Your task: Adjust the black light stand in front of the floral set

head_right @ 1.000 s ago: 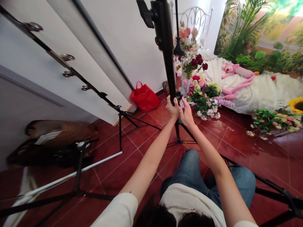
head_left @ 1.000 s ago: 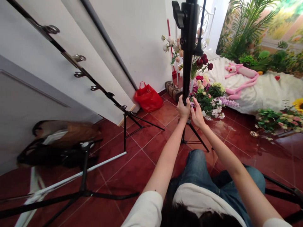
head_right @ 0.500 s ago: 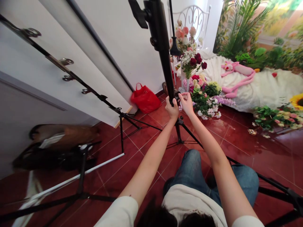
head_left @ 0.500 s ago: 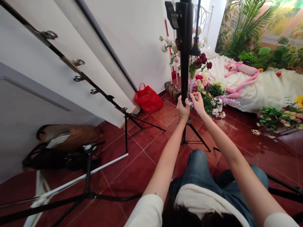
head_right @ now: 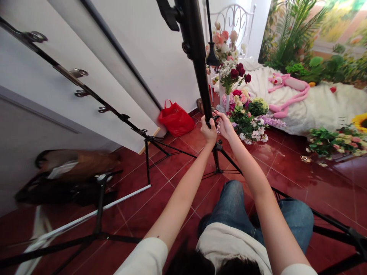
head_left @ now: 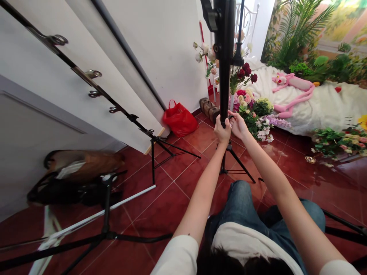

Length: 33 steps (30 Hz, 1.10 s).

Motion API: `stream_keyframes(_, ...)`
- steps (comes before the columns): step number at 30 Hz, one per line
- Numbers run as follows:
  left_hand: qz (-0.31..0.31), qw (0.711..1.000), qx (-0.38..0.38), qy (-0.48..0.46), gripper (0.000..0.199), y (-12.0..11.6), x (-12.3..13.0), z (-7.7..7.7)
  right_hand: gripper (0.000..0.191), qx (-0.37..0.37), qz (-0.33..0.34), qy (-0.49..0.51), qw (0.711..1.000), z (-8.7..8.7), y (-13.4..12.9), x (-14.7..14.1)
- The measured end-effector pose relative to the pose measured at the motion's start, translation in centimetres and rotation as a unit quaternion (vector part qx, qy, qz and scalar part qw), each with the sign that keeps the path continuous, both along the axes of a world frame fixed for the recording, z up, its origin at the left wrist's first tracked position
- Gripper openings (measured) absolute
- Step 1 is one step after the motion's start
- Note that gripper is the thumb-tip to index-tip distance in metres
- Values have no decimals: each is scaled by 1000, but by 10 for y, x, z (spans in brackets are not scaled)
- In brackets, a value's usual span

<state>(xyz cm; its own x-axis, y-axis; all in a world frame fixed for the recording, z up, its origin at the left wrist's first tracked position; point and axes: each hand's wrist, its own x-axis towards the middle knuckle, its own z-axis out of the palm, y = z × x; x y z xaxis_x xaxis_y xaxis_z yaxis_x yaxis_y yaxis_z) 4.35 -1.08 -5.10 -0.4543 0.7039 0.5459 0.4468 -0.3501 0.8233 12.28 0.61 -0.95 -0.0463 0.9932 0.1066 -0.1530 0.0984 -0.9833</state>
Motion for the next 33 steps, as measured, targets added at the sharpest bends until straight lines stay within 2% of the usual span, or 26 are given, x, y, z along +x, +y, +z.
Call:
stream_keyframes(4,-3,1000,8,-1,55,1,0,-1,44,-45,14,84,995,-4,-8,1)
stream_keyframes(9,1,1000,-1,-3,54,2,0,-4,49,-62,-72,87,992,-1,4,-7)
stream_keyframes(12,6,1000,-7,-2,56,2,1,-5,50,-70,-106,29,991,7,14,-5)
stream_keyframes(17,11,1000,-14,-14,57,-1,3,-3,32,-59,-125,-106,985,20,29,-2)
stream_keyframes(19,5,1000,-11,-21,57,-2,3,-2,27,-70,-109,-119,984,21,30,-2)
stream_keyframes(22,2,1000,-2,-28,56,-4,4,-1,25,-63,-76,-77,992,16,22,0)
stream_keyframes(25,12,1000,7,-27,54,-4,4,0,37,-49,-1,-3,999,7,10,4)
stream_keyframes(28,7,999,24,-28,53,-5,5,0,51,-48,81,60,994,-2,0,7)
stream_keyframes(33,14,999,18,-25,53,-5,5,-2,60,-59,112,130,983,-10,-10,1)
